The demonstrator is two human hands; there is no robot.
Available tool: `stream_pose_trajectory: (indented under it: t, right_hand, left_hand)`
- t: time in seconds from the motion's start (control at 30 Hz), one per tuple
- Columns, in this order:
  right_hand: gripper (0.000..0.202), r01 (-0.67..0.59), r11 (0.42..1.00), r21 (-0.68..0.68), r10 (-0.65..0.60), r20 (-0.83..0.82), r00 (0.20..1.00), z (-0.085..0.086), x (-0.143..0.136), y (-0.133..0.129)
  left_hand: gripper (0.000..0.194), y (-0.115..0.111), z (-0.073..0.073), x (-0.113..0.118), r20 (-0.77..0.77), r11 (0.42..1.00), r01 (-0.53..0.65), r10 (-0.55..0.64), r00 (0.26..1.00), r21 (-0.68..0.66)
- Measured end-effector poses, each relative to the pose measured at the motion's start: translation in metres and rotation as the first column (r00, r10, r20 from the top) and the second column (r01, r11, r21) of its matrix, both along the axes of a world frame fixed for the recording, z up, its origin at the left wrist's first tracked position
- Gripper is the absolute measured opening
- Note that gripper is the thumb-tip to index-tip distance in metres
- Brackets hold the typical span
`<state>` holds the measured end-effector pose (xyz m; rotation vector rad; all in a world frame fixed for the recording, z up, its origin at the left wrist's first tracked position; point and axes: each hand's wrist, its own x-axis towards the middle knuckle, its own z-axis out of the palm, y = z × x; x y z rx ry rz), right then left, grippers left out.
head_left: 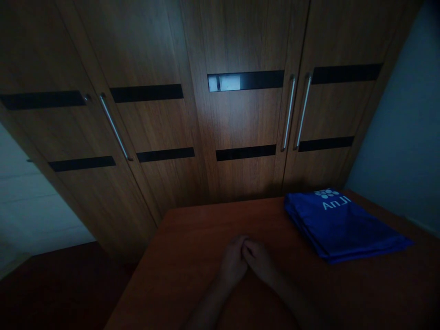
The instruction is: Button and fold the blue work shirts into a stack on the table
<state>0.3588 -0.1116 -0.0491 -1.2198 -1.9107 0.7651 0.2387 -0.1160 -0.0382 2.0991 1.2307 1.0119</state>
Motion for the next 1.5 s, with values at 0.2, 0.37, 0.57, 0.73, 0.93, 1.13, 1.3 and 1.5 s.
stream_pose_trajectory:
  t: [0.2, 0.37, 0.57, 0.73, 0.93, 1.13, 1.3, 1.5]
  right_hand:
    - [0.023, -0.014, 1.0, 0.001, 0.014, -0.027, 1.0, -0.0037, 0.0002, 0.003]
    - [0.024, -0.007, 1.0, 0.005, 0.007, -0.037, 0.999, -0.007, -0.0005, 0.0048]
    - [0.023, -0.001, 1.0, 0.006, 0.002, -0.04, 0.999, -0.0076, -0.0016, 0.0057]
    - [0.023, -0.003, 1.0, 0.011, 0.004, -0.04, 0.999, -0.0062, -0.0014, 0.0049]
    - [0.023, 0.001, 1.0, 0.018, -0.001, -0.03, 1.0, -0.0031, -0.0015, 0.0028]
    - [0.024, -0.004, 1.0, 0.01, 0.004, -0.035, 0.999, -0.0028, -0.0025, 0.0025]
    - [0.023, 0.003, 1.0, 0.006, -0.003, -0.033, 0.999, -0.0053, -0.0027, 0.0038]
    - [0.023, -0.002, 1.0, 0.009, 0.002, -0.034, 0.999, -0.0021, -0.0024, 0.0019]
  left_hand:
    - [0.044, 0.002, -0.0023, -0.0001, 0.018, 1.0, -0.004, 0.004, 1.0, -0.012]
    - [0.043, 0.0018, -0.0028, -0.0009, 0.015, 1.0, -0.009, 0.009, 1.0, -0.015]
    - [0.047, 0.0028, -0.0048, -0.0018, 0.027, 1.0, 0.008, -0.008, 1.0, -0.007]
    - [0.05, 0.0026, -0.0036, -0.0018, 0.035, 1.0, 0.01, -0.01, 0.999, -0.003]
    - [0.044, 0.0023, -0.0045, -0.0019, 0.031, 1.0, 0.005, -0.005, 1.0, -0.002]
    - [0.047, 0.002, -0.0035, -0.0024, 0.012, 1.0, -0.004, 0.004, 1.0, -0.014]
    - [0.043, 0.0017, -0.001, -0.0016, 0.011, 1.0, -0.001, 0.001, 1.0, -0.012]
    - [0.041, 0.0012, -0.0005, -0.0015, 0.034, 1.0, 0.017, -0.016, 0.999, -0.012]
